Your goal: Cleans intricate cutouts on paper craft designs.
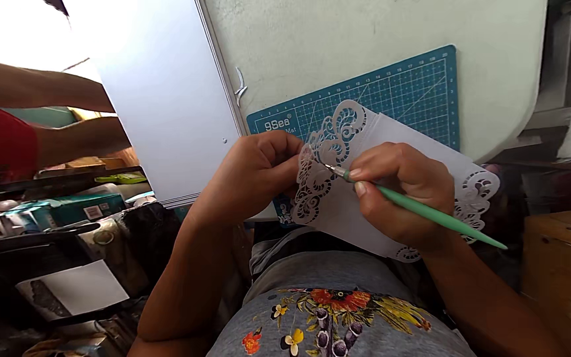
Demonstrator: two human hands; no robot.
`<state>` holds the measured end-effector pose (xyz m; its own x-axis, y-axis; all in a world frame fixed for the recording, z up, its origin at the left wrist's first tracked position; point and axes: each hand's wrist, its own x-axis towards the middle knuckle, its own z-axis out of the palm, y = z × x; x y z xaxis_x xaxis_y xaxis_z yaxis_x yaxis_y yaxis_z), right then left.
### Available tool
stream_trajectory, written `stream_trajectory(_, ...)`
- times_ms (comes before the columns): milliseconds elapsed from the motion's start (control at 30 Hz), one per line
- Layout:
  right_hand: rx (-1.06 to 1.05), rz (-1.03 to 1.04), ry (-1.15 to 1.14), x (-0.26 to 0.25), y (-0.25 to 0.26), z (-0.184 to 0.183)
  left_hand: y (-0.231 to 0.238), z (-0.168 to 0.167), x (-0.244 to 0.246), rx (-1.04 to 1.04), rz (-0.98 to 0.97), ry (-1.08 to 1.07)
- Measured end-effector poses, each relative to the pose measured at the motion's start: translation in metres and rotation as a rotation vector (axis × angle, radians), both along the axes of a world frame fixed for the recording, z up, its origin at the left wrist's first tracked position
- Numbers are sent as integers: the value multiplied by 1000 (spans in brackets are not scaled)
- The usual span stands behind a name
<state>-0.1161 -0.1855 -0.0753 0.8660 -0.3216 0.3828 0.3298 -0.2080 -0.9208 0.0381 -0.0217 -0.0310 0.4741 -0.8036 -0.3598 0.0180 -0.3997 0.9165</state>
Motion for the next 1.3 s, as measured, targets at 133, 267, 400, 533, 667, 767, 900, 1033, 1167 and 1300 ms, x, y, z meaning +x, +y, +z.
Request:
stream_trajectory(133,88,-36,18,-2,-3,0,-2,1,-2,16,67,33)
stream_trajectory(267,87,-39,12,-1,-1,0,1,-1,-1,-33,27,22)
stream_trajectory(400,81,-30,15,-2,-1,0,1,2,1,-33,-43,62)
stream_trajectory(533,93,-23,3,-2,-1,0,-1,2,2,-19,-82,90)
stream_trajectory(667,99,-18,-1,-2,-2,1,-3,2,2,-30,-85,94)
stream_trajectory(767,103,-26,3,-2,-1,1,-2,4,-1,-10,-15,130)
stream_trajectory(900,111,-37,9,-3,-1,0,-1,9,-6,-40,159,349)
stream_trajectory(1033,99,-41,17,-3,-1,1,8,12,-16,7,112,143)
stream_trajectory(1167,1,-11,6,-2,3,1,8,11,-22,41,121,33)
stream_trajectory(1300,-71,5,-5,0,7,-2,10,5,-22,27,140,6)
